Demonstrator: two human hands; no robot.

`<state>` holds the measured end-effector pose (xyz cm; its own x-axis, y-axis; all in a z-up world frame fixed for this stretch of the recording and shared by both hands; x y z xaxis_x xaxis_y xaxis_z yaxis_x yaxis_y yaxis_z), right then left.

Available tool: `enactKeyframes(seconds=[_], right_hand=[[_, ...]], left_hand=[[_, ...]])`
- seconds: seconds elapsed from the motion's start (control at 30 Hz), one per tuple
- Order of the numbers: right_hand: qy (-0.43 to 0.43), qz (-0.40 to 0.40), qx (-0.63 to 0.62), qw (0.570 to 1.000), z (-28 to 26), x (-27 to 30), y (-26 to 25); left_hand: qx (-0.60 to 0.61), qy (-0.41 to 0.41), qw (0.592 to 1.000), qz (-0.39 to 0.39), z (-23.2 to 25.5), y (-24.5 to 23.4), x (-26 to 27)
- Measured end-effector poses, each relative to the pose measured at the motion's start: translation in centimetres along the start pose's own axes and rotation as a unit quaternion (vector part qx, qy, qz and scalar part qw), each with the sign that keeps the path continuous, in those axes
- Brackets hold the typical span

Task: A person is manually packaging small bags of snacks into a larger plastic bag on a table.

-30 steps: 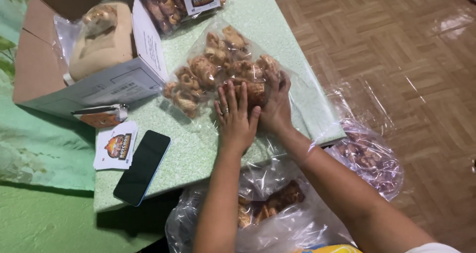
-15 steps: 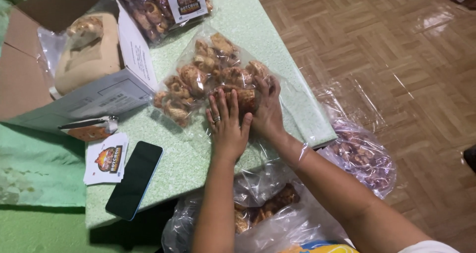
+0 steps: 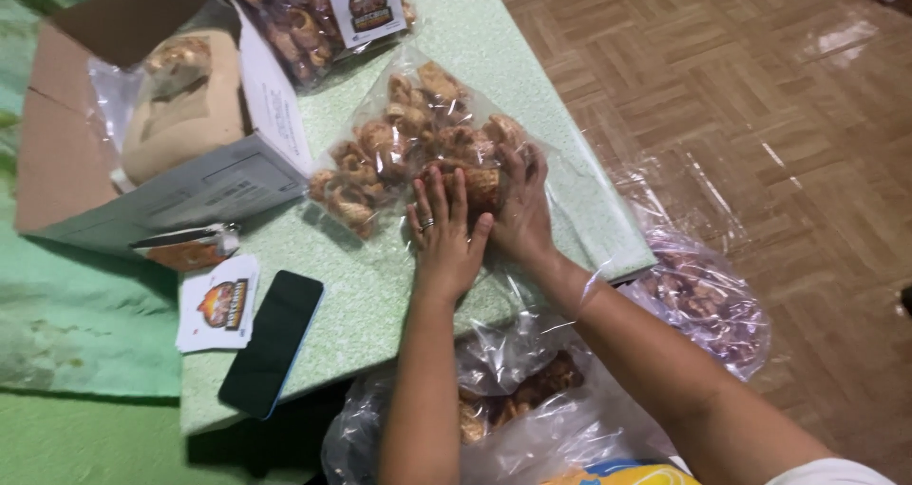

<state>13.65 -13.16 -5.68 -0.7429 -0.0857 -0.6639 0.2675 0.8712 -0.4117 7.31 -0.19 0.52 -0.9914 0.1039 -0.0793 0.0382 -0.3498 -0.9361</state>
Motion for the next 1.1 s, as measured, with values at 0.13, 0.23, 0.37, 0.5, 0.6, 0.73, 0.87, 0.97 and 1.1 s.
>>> enactKeyframes(seconds=[0.13,0.23,0.37,0.5,0.6,0.73,0.87,0.97,1.1], right_hand=[[-0.029,-0.011,0.018,0.999,-0.4,-0.6,0.1],[-0.048,-0.016,0.037,0.998,-1.0,-1.1,-0.3],[-0.075,-0.044,0.085,0.993,-1.2,-1.4,-0.5],[-0.051,-0.036,0.061,0.996,-3.0,-1.8,-1.3],[-0.023,-0.027,0.040,0.999,-3.3,-1.8,-1.3],[-0.025,-0.020,0.036,0.999,-1.9,-1.2,-0.9],[-0.039,-0.012,0.041,0.998,-3.1,-1.2,-1.0],[-0.048,-0.014,0.055,0.997,-5.0,-1.5,-1.9],[0.001,-0.010,0.012,1.000,-4.5,-1.4,-1.7]], left_hand=[[-0.003,0.010,1.000,0.018,-0.4,0.7,-0.1],[0.000,0.018,0.999,0.035,-0.5,0.9,-0.5],[0.002,0.019,0.999,0.039,-0.7,1.2,-0.1],[-0.009,0.019,0.999,0.035,-0.5,1.1,-0.1],[-0.006,0.016,0.999,0.029,-0.5,0.9,0.0],[-0.002,0.014,1.000,0.027,-0.3,0.9,0.1],[-0.010,0.011,1.000,0.023,-0.3,0.9,-0.2],[-0.011,0.009,1.000,0.027,-0.3,0.8,-0.1],[-0.023,0.010,0.999,0.029,-0.2,0.7,-0.2]])
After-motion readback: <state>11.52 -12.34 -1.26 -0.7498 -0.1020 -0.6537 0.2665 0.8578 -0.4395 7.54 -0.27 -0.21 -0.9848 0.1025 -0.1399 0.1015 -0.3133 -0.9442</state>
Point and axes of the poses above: each hand's wrist, its own x-axis away from the middle knuckle, its own y-axis out of the palm, z = x × y, the point moved 3 cm from there along -x, towards the middle knuckle, and after that the axes turned 8 degrees about -x, right-handed, at the moved point
